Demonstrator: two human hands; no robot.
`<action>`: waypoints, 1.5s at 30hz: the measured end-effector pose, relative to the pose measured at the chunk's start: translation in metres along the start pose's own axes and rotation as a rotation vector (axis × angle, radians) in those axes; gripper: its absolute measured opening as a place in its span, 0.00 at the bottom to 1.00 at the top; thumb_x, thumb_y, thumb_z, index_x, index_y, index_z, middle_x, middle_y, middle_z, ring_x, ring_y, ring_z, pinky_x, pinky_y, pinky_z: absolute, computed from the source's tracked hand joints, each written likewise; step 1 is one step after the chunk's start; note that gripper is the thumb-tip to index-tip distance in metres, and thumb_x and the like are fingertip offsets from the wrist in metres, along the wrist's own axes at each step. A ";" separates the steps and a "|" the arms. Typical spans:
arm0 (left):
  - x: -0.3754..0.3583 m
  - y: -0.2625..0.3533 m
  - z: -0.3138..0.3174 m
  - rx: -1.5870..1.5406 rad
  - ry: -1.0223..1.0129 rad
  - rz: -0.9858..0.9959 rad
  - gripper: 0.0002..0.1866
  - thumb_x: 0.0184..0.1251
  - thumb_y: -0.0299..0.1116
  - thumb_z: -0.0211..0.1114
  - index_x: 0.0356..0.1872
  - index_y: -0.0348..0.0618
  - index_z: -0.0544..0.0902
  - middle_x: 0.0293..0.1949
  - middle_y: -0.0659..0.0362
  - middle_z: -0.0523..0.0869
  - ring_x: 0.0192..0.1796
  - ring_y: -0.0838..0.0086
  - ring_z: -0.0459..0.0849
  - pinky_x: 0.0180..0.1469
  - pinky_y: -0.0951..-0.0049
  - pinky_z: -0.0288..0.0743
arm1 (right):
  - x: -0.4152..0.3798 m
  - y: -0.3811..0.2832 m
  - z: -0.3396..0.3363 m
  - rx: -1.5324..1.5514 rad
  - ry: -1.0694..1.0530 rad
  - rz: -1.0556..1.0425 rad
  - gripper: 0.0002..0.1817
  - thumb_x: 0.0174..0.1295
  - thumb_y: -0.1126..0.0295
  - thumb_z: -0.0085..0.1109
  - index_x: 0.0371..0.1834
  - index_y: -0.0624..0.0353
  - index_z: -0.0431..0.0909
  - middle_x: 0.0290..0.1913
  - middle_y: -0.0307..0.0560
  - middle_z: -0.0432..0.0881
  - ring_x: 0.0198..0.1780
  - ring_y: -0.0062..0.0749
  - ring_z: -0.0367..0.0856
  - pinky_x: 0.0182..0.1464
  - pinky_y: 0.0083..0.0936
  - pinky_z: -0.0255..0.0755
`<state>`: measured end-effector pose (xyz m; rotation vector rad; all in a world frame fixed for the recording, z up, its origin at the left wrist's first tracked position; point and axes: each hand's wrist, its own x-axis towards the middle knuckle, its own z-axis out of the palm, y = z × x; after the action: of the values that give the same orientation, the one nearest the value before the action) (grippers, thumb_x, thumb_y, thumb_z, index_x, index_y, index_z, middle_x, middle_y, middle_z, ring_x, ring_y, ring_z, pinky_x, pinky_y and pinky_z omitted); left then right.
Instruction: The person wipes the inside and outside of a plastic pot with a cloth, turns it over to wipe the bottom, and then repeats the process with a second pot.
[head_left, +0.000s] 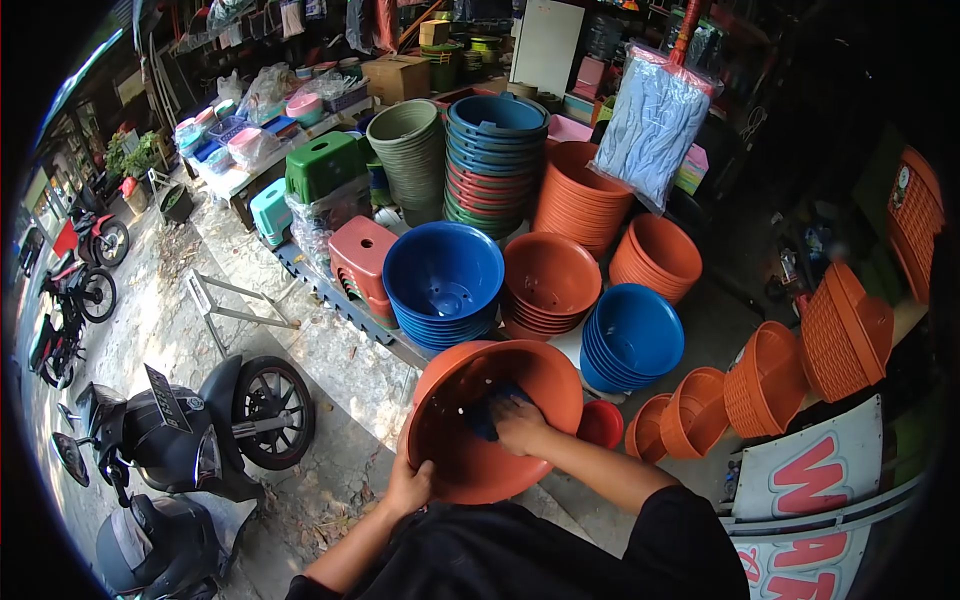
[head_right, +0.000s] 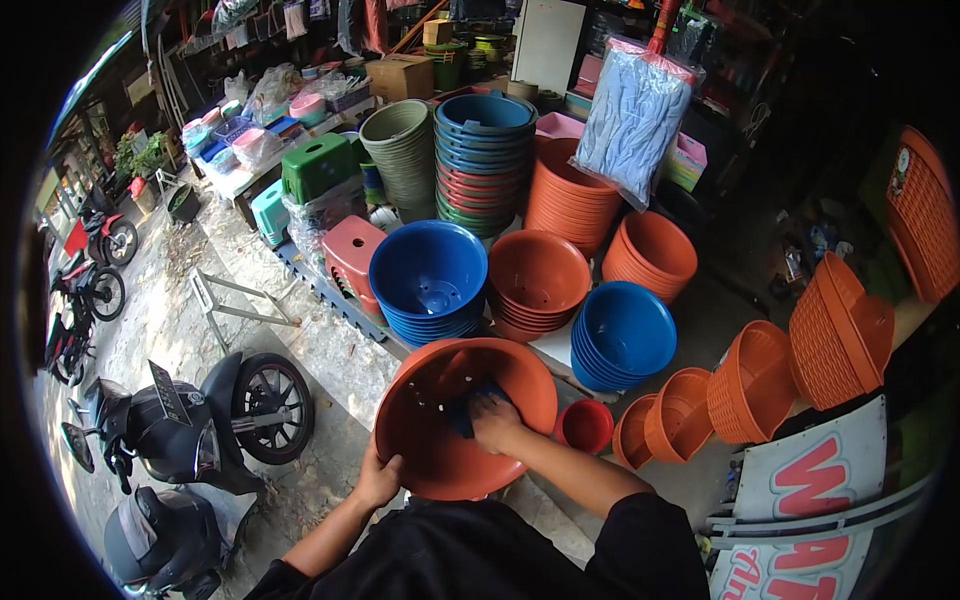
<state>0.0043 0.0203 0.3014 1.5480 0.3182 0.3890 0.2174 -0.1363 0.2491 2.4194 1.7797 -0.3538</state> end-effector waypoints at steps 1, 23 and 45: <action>0.000 -0.001 -0.001 0.087 -0.020 0.035 0.48 0.46 0.10 0.45 0.76 0.40 0.49 0.75 0.48 0.54 0.79 0.63 0.48 0.77 0.66 0.42 | 0.004 0.010 -0.007 -0.190 -0.071 -0.013 0.35 0.58 0.62 0.54 0.68 0.68 0.64 0.72 0.57 0.64 0.75 0.43 0.59 0.76 0.40 0.47; 0.039 0.028 -0.013 0.181 0.074 0.047 0.48 0.48 0.12 0.47 0.77 0.48 0.51 0.75 0.40 0.51 0.79 0.50 0.44 0.77 0.60 0.41 | 0.011 0.035 -0.073 -0.458 0.069 0.067 0.38 0.61 0.49 0.47 0.69 0.66 0.66 0.73 0.52 0.65 0.76 0.43 0.56 0.78 0.37 0.37; 0.001 -0.024 0.008 0.083 0.018 -0.074 0.30 0.74 0.25 0.48 0.75 0.36 0.52 0.75 0.45 0.54 0.79 0.58 0.48 0.78 0.63 0.40 | 0.028 -0.067 -0.125 2.815 0.236 0.177 0.18 0.67 0.57 0.47 0.49 0.59 0.76 0.48 0.49 0.83 0.50 0.40 0.81 0.57 0.40 0.74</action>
<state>0.0099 0.0146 0.2771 1.6097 0.4089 0.3348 0.1763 -0.0608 0.3659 -0.4851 0.1454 1.1214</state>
